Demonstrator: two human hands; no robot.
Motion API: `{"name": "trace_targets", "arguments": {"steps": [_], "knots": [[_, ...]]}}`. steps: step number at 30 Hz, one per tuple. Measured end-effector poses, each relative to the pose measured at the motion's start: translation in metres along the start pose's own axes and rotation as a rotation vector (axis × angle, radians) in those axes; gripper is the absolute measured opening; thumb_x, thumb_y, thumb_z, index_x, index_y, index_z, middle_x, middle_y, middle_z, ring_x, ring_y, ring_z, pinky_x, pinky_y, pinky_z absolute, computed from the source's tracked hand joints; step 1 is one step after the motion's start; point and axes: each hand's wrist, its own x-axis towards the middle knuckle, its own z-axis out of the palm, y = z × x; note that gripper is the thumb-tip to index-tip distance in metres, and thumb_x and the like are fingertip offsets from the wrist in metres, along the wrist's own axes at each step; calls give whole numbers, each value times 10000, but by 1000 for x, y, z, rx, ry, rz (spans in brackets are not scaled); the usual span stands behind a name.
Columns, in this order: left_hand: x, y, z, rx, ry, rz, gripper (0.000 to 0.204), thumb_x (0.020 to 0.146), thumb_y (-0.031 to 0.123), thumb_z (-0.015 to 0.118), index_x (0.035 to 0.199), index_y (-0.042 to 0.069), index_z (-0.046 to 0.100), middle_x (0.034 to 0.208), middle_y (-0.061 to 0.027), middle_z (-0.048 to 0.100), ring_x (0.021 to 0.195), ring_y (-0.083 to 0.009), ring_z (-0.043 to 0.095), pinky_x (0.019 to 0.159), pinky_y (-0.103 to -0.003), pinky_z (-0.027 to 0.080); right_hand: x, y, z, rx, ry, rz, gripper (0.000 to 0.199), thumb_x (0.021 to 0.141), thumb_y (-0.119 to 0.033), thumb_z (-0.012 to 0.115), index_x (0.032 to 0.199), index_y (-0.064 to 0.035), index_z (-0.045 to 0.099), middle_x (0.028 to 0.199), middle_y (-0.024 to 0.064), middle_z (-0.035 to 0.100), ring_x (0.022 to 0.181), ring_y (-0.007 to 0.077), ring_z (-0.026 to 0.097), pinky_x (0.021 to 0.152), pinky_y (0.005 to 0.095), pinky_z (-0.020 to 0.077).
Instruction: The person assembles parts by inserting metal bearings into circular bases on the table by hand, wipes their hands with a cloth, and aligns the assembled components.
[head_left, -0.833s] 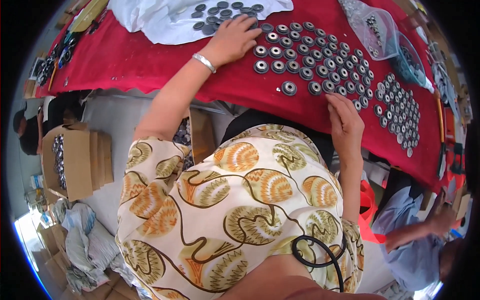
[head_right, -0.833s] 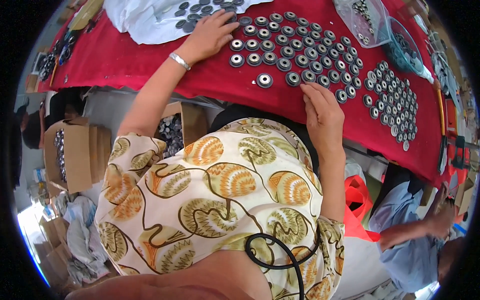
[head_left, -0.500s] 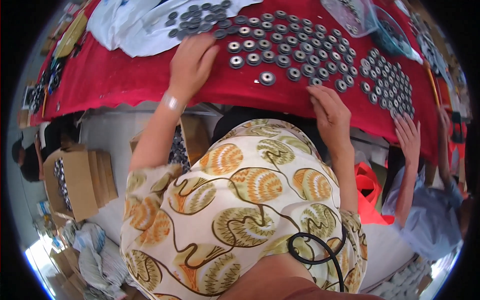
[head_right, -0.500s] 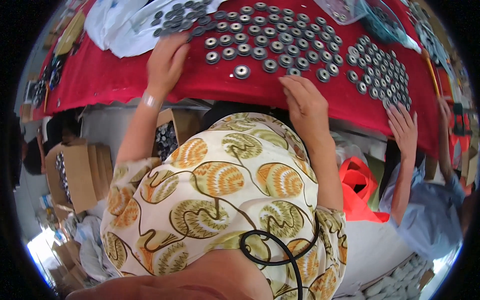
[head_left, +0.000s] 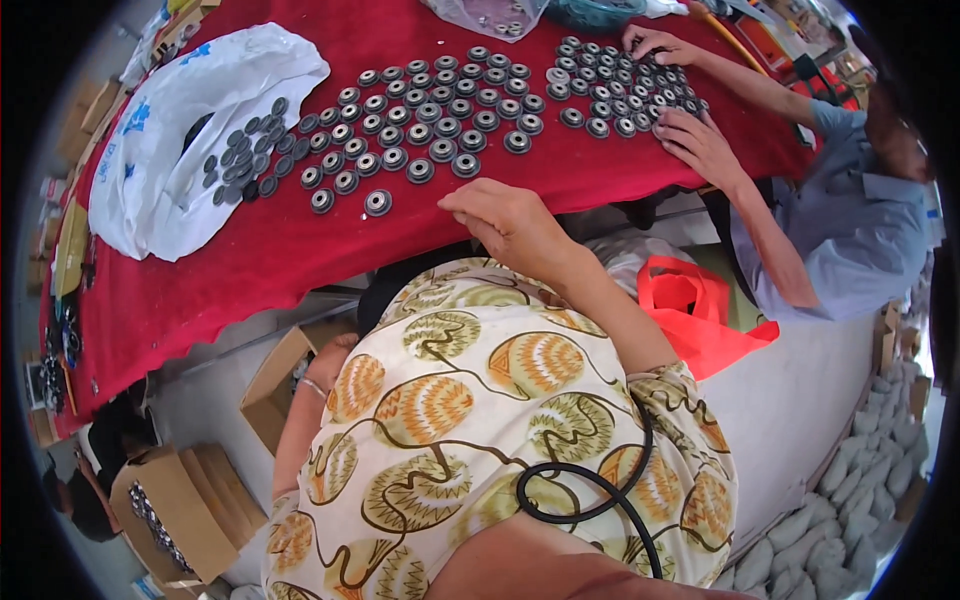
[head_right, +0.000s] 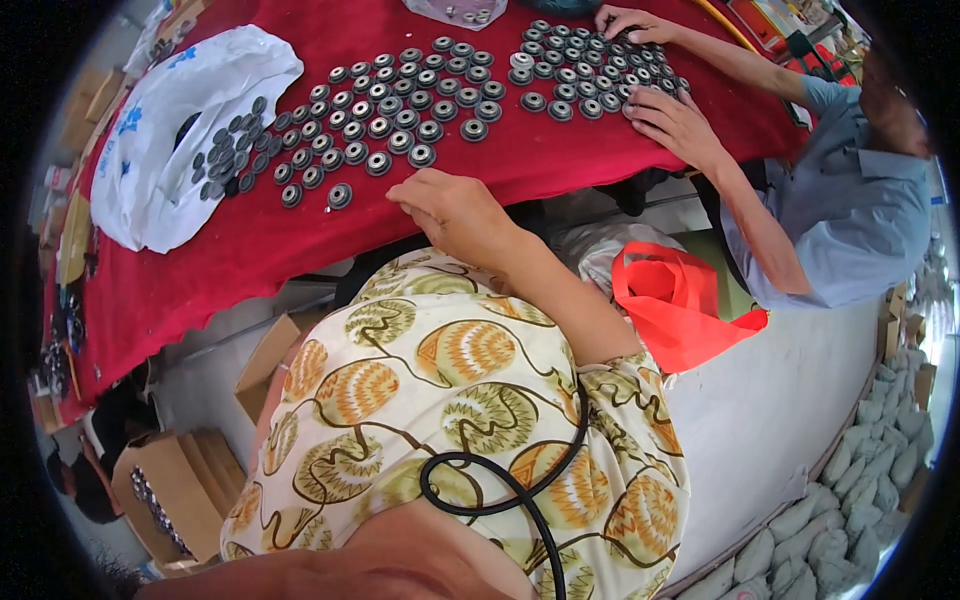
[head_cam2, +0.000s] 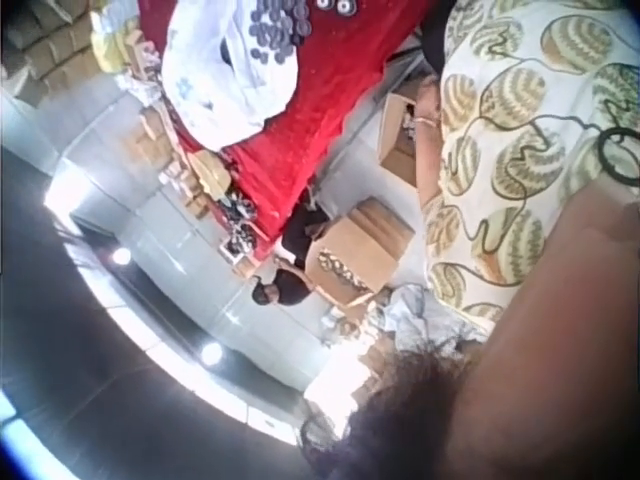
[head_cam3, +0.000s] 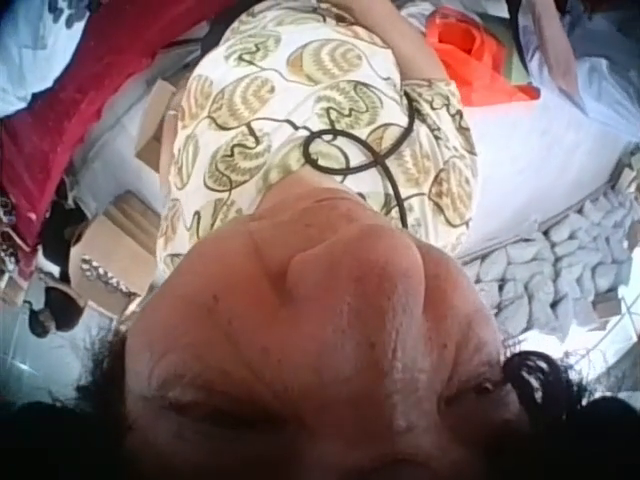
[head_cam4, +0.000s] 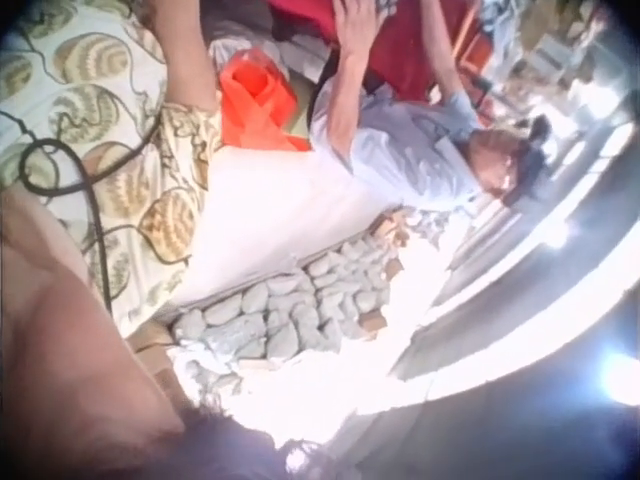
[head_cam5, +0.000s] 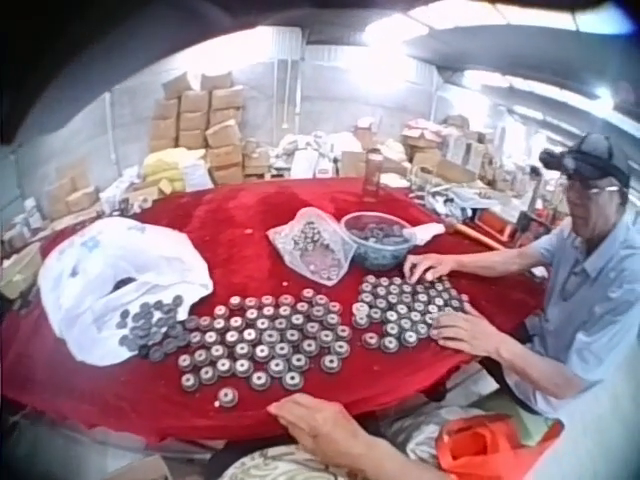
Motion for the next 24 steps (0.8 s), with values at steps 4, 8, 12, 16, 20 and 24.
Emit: {"name": "trace_targets", "arguments": {"steps": [4,8,12,16,20,24], "knots": [[-6,82,136,676,153,-207,223,925,214,620,844,11,667,734,-21,647,660,-44,515,581,-270,437,-7,1,5,48,44,59,228,851,32,603,1066,-30,648,937,111,643,816,260,654,688,321,527],[35,44,68,792,421,-103,256,931,242,617,812,20,663,655,-38,607,628,-32,482,571,-267,429,-3,-1,9,66,54,45,220,858,23,606,1067,-30,647,931,111,644,799,247,655,677,315,522],[27,79,134,1048,314,78,211,871,219,660,804,19,647,653,-55,599,633,-44,510,588,-284,442,-3,1,4,90,45,74,218,860,20,610,1068,-31,647,924,113,644,782,234,647,666,306,513],[-8,77,128,1111,423,-45,190,828,180,655,804,-8,636,774,-164,658,713,-265,657,642,-352,484,2,1,7,106,33,71,217,860,19,613,1069,-31,648,925,112,646,778,234,642,665,301,511],[-53,63,87,1216,432,-45,182,825,172,650,812,-9,636,769,-171,653,721,-281,652,645,-359,485,2,2,12,131,71,39,212,850,-2,624,1056,-46,648,914,123,640,788,303,644,666,354,524],[-4,50,79,1323,416,-14,175,821,165,646,820,-10,636,765,-177,648,728,-297,646,648,-365,485,3,1,11,135,142,-2,211,847,-2,629,1051,-50,650,905,121,641,792,300,643,668,346,524]]}}
